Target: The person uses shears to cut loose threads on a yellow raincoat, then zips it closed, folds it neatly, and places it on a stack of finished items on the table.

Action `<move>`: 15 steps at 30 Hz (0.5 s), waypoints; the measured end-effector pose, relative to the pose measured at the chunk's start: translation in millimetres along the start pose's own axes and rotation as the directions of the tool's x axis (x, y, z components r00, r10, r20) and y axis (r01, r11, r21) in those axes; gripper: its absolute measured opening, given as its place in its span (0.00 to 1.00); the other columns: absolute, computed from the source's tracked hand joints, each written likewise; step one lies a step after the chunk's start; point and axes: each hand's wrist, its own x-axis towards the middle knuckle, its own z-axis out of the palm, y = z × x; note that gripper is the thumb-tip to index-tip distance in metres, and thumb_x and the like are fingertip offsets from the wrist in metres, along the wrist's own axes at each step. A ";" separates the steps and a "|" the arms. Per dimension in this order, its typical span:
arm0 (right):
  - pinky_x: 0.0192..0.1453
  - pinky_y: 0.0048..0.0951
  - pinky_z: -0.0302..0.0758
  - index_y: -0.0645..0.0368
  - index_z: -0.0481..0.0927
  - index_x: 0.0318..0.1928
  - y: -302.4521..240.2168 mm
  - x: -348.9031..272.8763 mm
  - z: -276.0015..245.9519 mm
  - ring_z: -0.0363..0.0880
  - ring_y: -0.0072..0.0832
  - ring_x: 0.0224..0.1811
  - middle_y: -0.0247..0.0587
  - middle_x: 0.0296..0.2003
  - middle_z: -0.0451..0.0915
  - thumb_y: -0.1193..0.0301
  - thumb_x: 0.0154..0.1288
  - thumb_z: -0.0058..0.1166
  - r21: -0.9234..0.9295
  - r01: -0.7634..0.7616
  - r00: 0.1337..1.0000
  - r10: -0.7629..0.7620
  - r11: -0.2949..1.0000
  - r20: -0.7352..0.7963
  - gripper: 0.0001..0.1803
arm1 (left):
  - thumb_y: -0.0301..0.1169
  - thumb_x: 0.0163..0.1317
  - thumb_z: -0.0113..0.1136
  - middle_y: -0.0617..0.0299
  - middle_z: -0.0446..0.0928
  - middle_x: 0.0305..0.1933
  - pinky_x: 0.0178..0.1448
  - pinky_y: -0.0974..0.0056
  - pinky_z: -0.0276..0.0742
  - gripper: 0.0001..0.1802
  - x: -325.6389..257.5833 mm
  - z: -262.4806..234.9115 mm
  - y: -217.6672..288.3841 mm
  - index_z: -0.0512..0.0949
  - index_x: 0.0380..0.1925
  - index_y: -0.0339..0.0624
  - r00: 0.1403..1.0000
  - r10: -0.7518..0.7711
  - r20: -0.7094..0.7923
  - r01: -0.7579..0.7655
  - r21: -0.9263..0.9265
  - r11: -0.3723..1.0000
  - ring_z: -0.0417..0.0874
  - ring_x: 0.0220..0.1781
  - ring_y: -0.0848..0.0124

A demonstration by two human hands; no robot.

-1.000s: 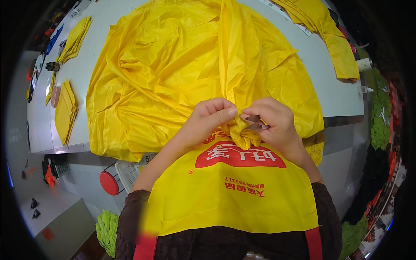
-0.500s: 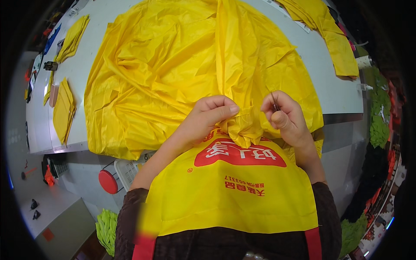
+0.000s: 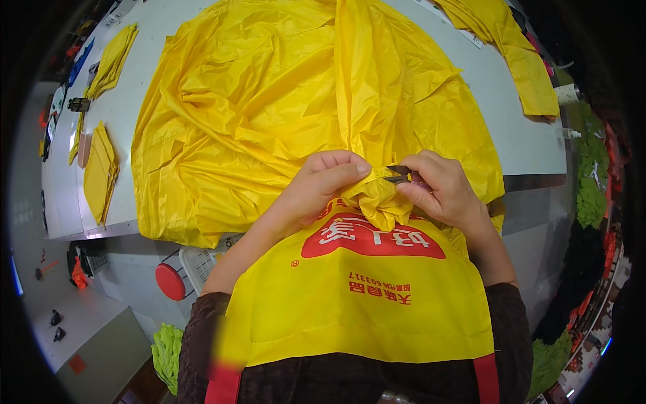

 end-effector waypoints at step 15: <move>0.24 0.31 0.69 0.60 0.75 0.35 -3.2 4.2 5.4 0.73 0.37 0.21 0.41 0.22 0.72 0.66 0.54 0.60 0.038 0.038 0.999 -0.038 0.999 -0.005 0.12 | 0.29 0.61 0.53 0.64 0.78 0.33 0.42 0.74 0.73 0.06 1.4 1.4 -1.3 0.75 0.33 0.36 0.999 -0.027 0.017 0.028 -0.048 0.998 0.78 0.35 0.79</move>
